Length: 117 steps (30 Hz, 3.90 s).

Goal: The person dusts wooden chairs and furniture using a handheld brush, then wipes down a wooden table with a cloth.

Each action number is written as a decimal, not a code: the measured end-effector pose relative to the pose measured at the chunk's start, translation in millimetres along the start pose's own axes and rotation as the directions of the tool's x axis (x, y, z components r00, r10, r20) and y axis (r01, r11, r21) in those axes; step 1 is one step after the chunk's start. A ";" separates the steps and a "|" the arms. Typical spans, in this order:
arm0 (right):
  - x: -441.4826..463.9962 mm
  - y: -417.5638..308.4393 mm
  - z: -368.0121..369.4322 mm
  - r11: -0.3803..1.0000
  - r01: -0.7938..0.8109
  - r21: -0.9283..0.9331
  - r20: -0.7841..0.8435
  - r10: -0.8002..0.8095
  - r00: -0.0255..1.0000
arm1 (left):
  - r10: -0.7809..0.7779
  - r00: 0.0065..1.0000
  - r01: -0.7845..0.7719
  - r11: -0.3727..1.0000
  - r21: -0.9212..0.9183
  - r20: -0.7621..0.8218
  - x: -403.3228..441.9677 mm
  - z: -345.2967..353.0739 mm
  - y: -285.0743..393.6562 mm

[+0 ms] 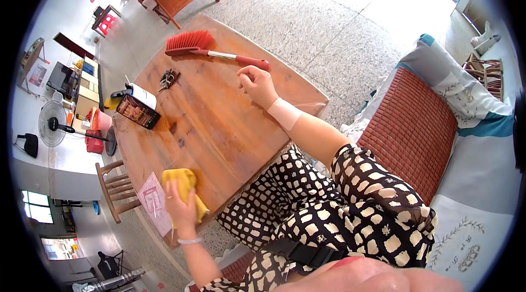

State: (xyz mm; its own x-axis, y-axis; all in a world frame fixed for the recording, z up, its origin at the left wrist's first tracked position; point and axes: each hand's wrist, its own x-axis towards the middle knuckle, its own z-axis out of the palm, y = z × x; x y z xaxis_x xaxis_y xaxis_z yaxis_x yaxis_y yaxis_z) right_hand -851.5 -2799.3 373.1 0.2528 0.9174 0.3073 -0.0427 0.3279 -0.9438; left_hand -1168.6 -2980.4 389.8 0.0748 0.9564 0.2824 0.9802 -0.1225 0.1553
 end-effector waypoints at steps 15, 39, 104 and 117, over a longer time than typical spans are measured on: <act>-0.6 -5.6 -3.2 0.991 -0.107 0.078 0.000 0.108 0.994 | 0.016 0.999 -0.016 1.000 -0.009 0.032 6.7 -4.5 28.5; 14.6 -8.4 -58.1 0.440 0.325 -0.837 0.347 -0.032 0.937 | 0.078 0.989 -0.065 0.993 0.103 -0.130 140.2 66.1 116.9; -38.3 -22.0 -123.7 0.808 -0.015 -0.589 -0.083 -0.042 0.996 | -0.116 0.988 0.116 0.993 -0.005 -0.098 -33.3 -10.1 -35.7; -46.1 -22.9 -116.6 0.625 0.083 -0.776 -0.010 -0.144 0.989 | -0.095 0.995 0.098 0.988 0.121 -0.031 -50.7 -16.4 -6.1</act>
State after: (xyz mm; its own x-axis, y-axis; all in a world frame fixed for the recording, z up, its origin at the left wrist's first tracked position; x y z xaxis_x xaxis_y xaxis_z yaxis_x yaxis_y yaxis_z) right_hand -749.5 -2875.5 366.3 0.2664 0.8581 0.4390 0.7446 0.1060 -0.6590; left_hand -1181.4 -3032.4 390.0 -0.0242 0.9550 0.2957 0.9978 0.0046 0.0666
